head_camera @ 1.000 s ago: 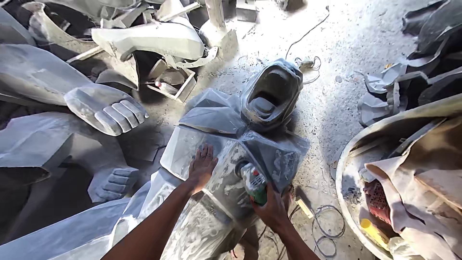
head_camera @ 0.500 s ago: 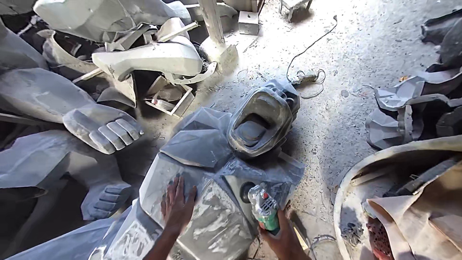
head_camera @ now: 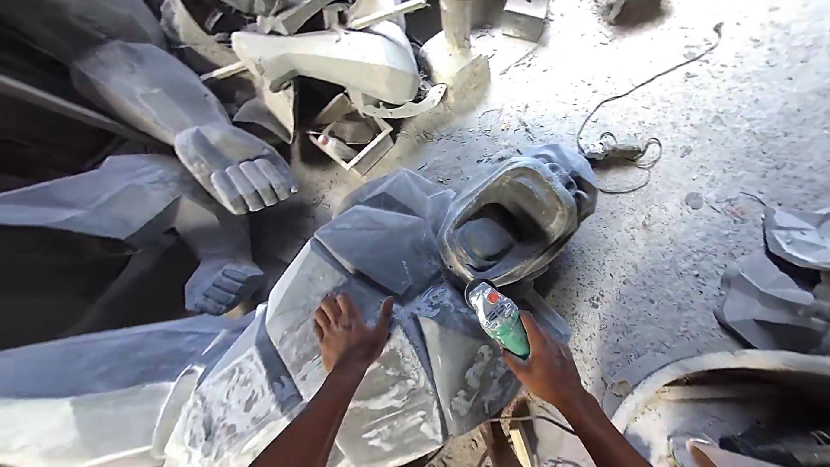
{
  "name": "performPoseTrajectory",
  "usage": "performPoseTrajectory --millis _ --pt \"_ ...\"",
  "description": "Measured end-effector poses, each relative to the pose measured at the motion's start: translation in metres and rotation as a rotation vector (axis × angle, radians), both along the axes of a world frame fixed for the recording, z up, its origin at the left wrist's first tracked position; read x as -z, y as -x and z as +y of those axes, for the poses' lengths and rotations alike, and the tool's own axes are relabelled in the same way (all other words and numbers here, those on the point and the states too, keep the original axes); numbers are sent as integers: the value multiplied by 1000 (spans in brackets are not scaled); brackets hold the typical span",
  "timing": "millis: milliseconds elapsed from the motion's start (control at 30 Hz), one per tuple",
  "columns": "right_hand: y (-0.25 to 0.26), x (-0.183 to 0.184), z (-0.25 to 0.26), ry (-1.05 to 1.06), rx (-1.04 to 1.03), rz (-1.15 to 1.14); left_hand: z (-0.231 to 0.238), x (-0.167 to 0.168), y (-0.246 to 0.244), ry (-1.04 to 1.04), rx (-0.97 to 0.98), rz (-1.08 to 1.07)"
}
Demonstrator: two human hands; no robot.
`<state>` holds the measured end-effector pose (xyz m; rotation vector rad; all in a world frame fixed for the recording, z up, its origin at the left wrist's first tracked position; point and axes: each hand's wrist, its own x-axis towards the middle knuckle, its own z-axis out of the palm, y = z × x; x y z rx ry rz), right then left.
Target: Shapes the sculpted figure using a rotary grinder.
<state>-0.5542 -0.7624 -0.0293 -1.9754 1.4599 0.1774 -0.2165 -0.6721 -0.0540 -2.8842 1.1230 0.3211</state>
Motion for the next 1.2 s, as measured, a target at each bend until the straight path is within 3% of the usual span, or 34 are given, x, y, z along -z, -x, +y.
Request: performPoseTrajectory --millis 100,233,733,967,1200 --pt "-18 -4 -15 112 -147 50 -2 0 -3 45 -49 33" --pt "-35 -13 -25 204 -249 134 -1 6 -8 255 -176 57" --pt "-105 -60 -65 9 -659 532 -7 4 -5 114 -180 59" --pt "-177 -86 -85 -42 -923 783 -9 0 -4 88 -184 93" --pt "-229 -86 -81 -6 -1058 895 -9 0 -5 130 -190 106"
